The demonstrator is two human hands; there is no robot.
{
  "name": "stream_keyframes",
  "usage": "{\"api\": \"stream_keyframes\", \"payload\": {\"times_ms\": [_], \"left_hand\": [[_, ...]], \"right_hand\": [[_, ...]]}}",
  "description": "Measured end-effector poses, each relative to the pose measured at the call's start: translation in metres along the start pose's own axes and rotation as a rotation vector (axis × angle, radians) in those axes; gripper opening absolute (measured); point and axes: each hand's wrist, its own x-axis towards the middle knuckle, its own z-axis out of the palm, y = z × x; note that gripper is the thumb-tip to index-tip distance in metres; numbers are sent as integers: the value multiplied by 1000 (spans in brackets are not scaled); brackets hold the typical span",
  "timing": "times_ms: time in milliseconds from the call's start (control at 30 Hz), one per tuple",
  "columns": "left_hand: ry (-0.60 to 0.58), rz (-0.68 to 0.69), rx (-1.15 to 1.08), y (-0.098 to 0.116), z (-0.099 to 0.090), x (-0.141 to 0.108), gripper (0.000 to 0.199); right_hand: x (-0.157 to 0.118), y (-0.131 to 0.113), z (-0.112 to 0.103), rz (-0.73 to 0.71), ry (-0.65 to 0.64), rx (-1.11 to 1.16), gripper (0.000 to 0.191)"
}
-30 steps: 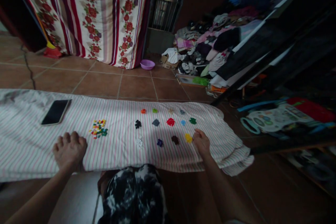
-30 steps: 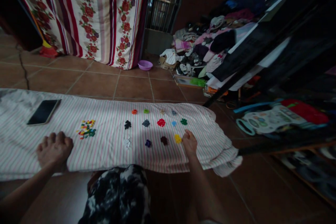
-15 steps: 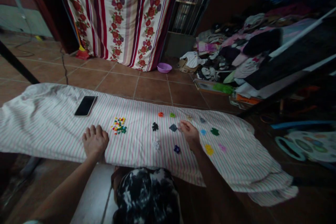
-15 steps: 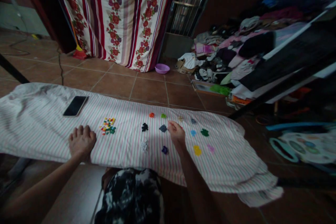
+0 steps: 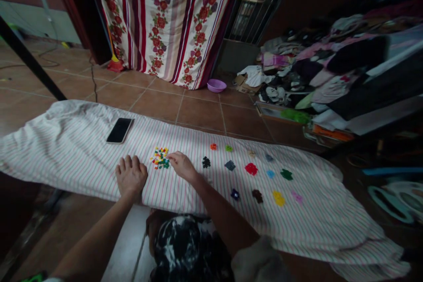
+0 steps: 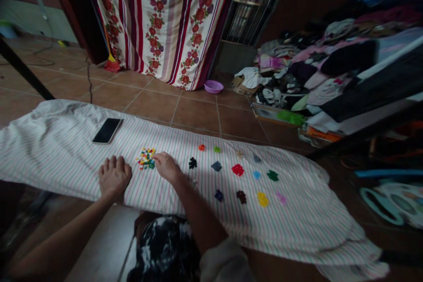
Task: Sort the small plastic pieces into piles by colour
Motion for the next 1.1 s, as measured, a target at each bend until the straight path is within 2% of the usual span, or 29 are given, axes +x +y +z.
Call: {"api": "stream_keyframes", "payload": {"times_ms": [133, 367, 633, 733, 900, 1100], "left_hand": [[4, -4, -5, -1, 3, 0, 53], [7, -7, -56, 0, 4, 1, 53], [62, 16, -5, -3, 10, 1, 51], [72, 23, 22, -4, 11, 1, 50], [54, 20, 40, -2, 7, 0, 50], [30, 24, 35, 0, -2, 0, 50]], "right_hand": [[17, -5, 7, 75, -48, -95, 32], [29, -13, 7, 133, -117, -199, 31], [34, -34, 4, 304, -99, -242, 21], [34, -35, 5, 333, -76, -242, 20], [31, -27, 7, 287, -11, -162, 22], [21, -30, -3, 261, 177, -34, 26]]}}
